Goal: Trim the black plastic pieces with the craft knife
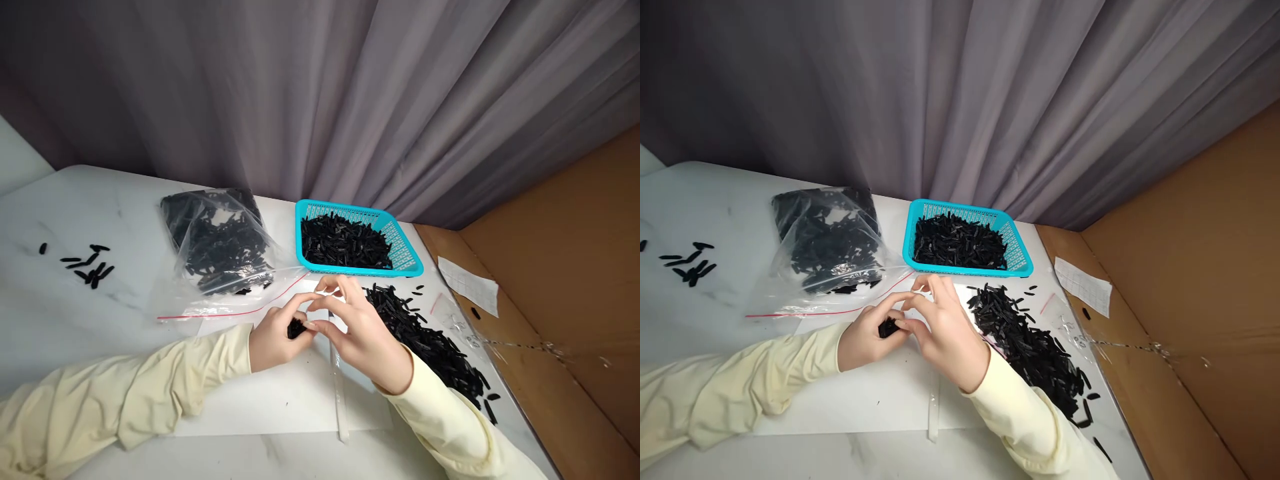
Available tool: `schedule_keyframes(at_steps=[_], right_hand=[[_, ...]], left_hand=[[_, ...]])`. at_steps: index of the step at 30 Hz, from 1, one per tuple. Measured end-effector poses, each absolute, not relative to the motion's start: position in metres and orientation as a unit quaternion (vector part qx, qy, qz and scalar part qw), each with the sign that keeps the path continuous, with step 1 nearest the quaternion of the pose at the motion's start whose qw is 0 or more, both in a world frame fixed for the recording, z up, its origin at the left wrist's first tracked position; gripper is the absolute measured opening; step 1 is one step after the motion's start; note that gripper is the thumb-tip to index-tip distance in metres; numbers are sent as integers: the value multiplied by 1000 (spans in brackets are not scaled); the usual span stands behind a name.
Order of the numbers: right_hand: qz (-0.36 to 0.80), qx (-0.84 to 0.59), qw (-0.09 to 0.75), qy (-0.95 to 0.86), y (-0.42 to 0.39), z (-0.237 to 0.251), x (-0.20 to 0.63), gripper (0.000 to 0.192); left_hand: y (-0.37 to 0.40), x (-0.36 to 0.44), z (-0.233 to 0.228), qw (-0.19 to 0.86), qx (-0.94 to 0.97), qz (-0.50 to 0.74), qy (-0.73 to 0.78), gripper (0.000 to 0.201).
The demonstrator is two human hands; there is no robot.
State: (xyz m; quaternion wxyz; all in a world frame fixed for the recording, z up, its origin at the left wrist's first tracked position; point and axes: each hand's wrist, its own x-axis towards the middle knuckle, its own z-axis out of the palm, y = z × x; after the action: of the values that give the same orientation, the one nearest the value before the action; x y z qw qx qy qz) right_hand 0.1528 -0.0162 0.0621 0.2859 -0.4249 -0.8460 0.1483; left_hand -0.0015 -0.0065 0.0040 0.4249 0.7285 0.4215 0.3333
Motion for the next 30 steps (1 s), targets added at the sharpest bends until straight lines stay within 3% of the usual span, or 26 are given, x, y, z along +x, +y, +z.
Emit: schedule_keyframes(at_steps=[8, 18, 23, 30], right_hand=[[177, -415, 295, -843, -16, 44, 151, 9], [462, -522, 509, -504, -30, 25, 167, 7], [536, -519, 520, -416, -34, 6, 163, 16], [562, -505, 517, -403, -36, 4, 160, 20]], left_hand=[[-2, -2, 0, 436, 750, 327, 374, 52], [-5, -2, 5, 393, 758, 374, 362, 25], [-5, -2, 1, 391, 748, 403, 354, 14], [-4, -1, 4, 360, 748, 375, 413, 15]])
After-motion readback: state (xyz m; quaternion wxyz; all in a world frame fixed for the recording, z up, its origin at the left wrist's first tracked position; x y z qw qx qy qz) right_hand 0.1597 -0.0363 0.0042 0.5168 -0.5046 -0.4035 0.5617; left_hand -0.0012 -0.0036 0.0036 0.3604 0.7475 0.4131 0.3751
